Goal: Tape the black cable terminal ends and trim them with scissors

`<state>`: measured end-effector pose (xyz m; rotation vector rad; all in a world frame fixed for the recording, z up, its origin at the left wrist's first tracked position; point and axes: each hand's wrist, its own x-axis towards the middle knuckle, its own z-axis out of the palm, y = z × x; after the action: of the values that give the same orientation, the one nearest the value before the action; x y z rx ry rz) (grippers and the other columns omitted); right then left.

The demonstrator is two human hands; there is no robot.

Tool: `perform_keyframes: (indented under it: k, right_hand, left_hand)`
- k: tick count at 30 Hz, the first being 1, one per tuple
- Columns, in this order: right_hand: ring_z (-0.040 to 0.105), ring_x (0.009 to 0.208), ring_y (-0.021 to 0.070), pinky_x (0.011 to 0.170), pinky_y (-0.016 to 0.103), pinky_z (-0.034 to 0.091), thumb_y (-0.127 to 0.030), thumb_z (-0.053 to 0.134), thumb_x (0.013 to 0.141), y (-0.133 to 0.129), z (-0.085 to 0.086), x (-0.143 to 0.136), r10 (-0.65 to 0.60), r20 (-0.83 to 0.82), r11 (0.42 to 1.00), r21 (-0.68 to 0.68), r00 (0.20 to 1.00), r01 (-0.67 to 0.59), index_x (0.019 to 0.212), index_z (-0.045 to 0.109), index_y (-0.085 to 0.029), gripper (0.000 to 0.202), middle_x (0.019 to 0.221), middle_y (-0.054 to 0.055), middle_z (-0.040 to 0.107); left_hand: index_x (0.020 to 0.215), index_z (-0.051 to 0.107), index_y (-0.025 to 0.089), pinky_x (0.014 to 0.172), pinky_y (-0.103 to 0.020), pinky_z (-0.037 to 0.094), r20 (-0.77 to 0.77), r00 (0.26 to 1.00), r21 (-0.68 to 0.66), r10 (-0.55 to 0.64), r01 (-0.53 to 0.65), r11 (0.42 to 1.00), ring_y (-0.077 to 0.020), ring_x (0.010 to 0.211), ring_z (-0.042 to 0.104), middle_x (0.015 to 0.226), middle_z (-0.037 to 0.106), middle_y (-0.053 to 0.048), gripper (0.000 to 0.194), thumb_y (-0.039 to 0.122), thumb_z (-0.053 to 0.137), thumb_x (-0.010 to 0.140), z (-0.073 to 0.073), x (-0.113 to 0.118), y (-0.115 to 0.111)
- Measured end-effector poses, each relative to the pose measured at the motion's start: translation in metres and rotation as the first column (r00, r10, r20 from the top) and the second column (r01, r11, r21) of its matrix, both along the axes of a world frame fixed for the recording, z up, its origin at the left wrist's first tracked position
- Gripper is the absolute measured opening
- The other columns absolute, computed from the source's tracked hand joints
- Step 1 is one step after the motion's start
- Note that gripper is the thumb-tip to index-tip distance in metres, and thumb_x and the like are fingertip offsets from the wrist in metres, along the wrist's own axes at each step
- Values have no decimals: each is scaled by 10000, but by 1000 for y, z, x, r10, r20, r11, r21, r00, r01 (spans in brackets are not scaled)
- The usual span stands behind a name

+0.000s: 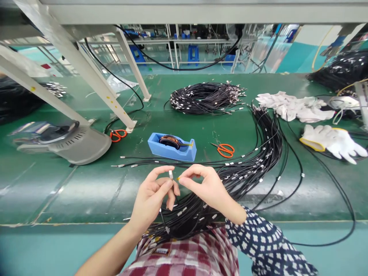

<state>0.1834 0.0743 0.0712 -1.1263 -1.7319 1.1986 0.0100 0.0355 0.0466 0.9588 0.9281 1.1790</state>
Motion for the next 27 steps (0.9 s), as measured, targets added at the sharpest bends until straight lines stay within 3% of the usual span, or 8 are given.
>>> perform_keyframes:
  k: [12, 27]
  right_hand:
    - [637, 729, 144, 742, 279, 510, -244, 678, 825, 0, -1, -2, 36, 60, 999, 6, 998, -36, 756, 715, -205, 88, 767, 4, 712]
    - [609, 675, 138, 698, 277, 499, -255, 665, 814, -3, 1, -7, -7, 33, 999, 32, 999, 6, 687, 664, -202, 138, 701, -6, 685]
  left_hand:
    - [1245, 549, 146, 372, -182, 455, -27, 999, -66, -42, 40, 997, -92, 369, 573, 655, 669, 10, 404, 301, 644, 884, 4, 1, -3]
    - [1241, 556, 156, 371, -191, 450, -68, 997, -95, -41, 34, 995, -106, 370, 585, 645, 668, 11, 454, 364, 677, 856, 7, 1, -4]
